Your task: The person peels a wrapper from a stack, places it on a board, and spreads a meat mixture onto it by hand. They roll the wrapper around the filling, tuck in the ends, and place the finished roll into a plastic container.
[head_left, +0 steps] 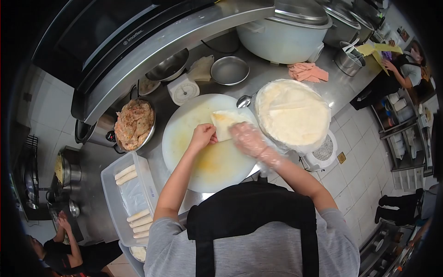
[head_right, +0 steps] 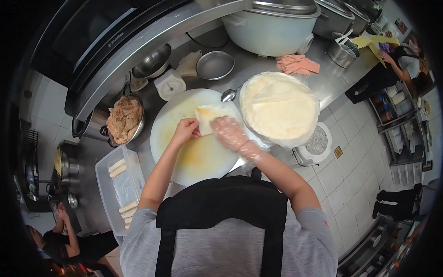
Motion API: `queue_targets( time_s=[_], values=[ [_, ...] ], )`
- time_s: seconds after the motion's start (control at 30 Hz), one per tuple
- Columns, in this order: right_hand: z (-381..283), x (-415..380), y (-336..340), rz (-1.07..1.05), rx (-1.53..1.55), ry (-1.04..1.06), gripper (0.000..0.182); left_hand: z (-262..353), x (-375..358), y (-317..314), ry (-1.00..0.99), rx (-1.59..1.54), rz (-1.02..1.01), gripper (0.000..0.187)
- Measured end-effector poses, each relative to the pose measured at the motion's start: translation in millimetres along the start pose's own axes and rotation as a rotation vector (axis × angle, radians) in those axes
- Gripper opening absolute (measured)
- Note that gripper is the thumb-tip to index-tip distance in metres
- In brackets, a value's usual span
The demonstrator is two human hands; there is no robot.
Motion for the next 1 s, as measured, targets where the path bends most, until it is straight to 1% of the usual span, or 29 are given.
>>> queue_targets(
  time_s=[0.07,0.1,0.17,0.2,0.27,0.3,0.37,0.4,0.47,0.5,0.53,0.57,0.6,0.63,0.67,0.73,0.8,0.83,0.87,0.9,0.93,0.97,1.0],
  values=[
    [3,9,-18,-0.247,-0.13,0.011,0.009,-1,-3,3,0.093,0.044,-0.044,0.028],
    [3,14,-17,-0.241,-0.135,0.022,0.009,0,-9,3,0.082,0.043,-0.036,0.028],
    [2,24,-11,-0.099,0.002,-0.009,0.004,3,-27,0,0.398,-0.257,-0.207,0.026],
    [0,24,-4,-0.096,0.002,0.008,0.004,11,-34,-6,0.387,-0.262,-0.194,0.026],
    [-5,22,16,-0.188,0.09,0.137,0.006,33,-41,-30,0.193,-0.999,-0.07,0.022],
    [0,23,22,-0.192,0.089,0.156,0.006,40,-34,-36,0.177,-1.009,-0.061,0.022],
    [13,25,34,-0.159,0.086,0.078,0.01,60,-11,-44,0.16,-0.576,-0.037,0.026],
    [16,28,45,-0.166,0.083,0.095,0.01,67,5,-48,0.131,-0.467,-0.048,0.029],
    [19,43,79,0.073,0.167,0.033,0.025,80,53,-42,0.087,-0.538,0.009,0.029],
    [20,46,95,0.074,0.162,0.052,0.025,108,63,-37,-0.053,-0.63,0.047,0.027],
    [20,43,110,0.124,0.148,-0.066,0.027,116,93,-24,-0.111,-0.727,0.037,0.027],
    [23,38,123,0.174,0.136,-0.188,0.03,129,119,-14,-0.069,-0.87,0.126,0.03],
    [29,31,134,0.165,0.115,-0.221,0.028,134,147,-3,-0.158,-0.971,0.17,0.035],
    [38,22,144,0.156,0.093,-0.259,0.027,143,168,7,-0.249,-0.95,0.283,0.038],
    [48,11,152,0.157,0.09,-0.267,0.027,128,205,20,-0.35,-1.041,0.33,0.039],
    [68,-15,166,0.109,0.077,-0.348,0.028,105,233,35,-0.5,-1.093,0.305,0.037],
    [90,-42,178,0.096,0.014,-0.443,0.028,68,266,52,-0.223,-1.127,0.468,0.036],
    [101,-58,184,0.081,-0.042,-0.514,0.029,0,340,72,-0.261,-1.233,0.446,0.035],
    [112,-73,190,0.105,-0.106,-0.549,0.03,7,294,71,-0.221,-1.218,0.413,0.035],
    [123,-83,195,0.127,-0.169,-0.581,0.031,39,257,60,-0.239,-0.977,0.554,0.037],
    [133,-91,197,0.161,-0.206,-0.625,0.033,78,210,35,-0.266,-0.728,0.683,0.038],
    [143,-92,199,0.199,-0.245,-0.655,0.035,83,187,21,-0.254,-0.719,0.659,0.038],
    [150,-91,196,0.22,-0.326,-0.639,0.035,86,167,5,-0.319,-0.616,0.624,0.037]
  ],
)
Point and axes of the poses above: each hand's wrist, its own x-axis towards the middle knuckle, its own y-axis out of the back of the hand, z = x × y, the point moved 1 cm from there along x, towards the middle knuckle, and after that the axes turned 1 degree about -y, right-handed, at the moved point
